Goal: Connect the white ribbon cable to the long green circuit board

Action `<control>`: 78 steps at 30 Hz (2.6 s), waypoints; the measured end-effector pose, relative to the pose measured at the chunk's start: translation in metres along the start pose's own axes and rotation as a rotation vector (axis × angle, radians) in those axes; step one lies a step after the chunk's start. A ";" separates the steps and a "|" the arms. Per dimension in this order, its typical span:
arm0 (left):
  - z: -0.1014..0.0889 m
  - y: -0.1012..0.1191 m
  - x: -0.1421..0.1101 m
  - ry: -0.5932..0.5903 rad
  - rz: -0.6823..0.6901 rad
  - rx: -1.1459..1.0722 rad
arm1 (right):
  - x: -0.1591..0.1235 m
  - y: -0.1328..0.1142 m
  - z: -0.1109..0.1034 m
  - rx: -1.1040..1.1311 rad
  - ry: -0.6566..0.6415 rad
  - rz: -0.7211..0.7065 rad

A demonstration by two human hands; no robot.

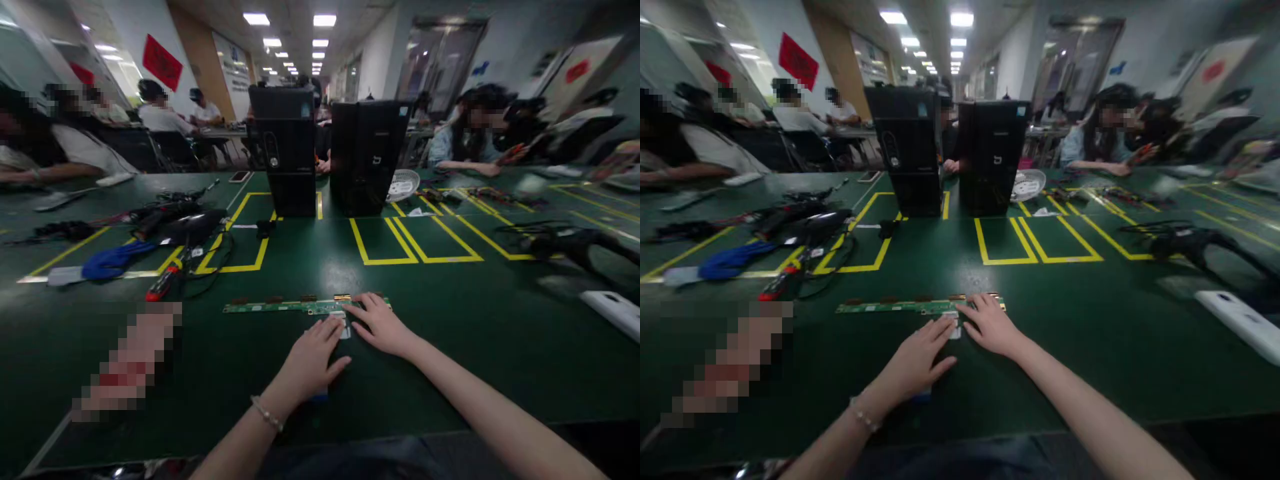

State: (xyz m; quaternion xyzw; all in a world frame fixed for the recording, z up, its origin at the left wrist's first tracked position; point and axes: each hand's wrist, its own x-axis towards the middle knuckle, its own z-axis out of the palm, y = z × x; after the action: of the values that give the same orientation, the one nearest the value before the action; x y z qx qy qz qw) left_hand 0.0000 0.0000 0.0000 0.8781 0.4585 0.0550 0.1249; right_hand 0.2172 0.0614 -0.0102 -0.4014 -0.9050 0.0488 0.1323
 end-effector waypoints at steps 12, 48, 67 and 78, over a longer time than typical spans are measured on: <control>-0.001 0.007 0.002 0.027 -0.030 -0.017 | -0.001 0.002 0.002 -0.012 0.008 0.004; 0.005 -0.080 -0.075 0.380 -0.204 0.010 | 0.007 -0.014 -0.005 0.078 0.002 -0.159; 0.002 -0.078 -0.075 0.357 -0.233 -0.022 | -0.030 0.003 -0.016 0.008 -0.175 -0.074; 0.002 -0.077 -0.076 0.346 -0.258 -0.040 | -0.153 0.095 -0.031 -0.207 -0.029 0.381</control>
State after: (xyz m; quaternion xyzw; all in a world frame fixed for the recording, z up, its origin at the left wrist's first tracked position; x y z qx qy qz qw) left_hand -0.1039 -0.0205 -0.0217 0.7870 0.5805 0.1974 0.0679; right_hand 0.3922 0.0118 -0.0293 -0.5757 -0.8149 -0.0145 0.0656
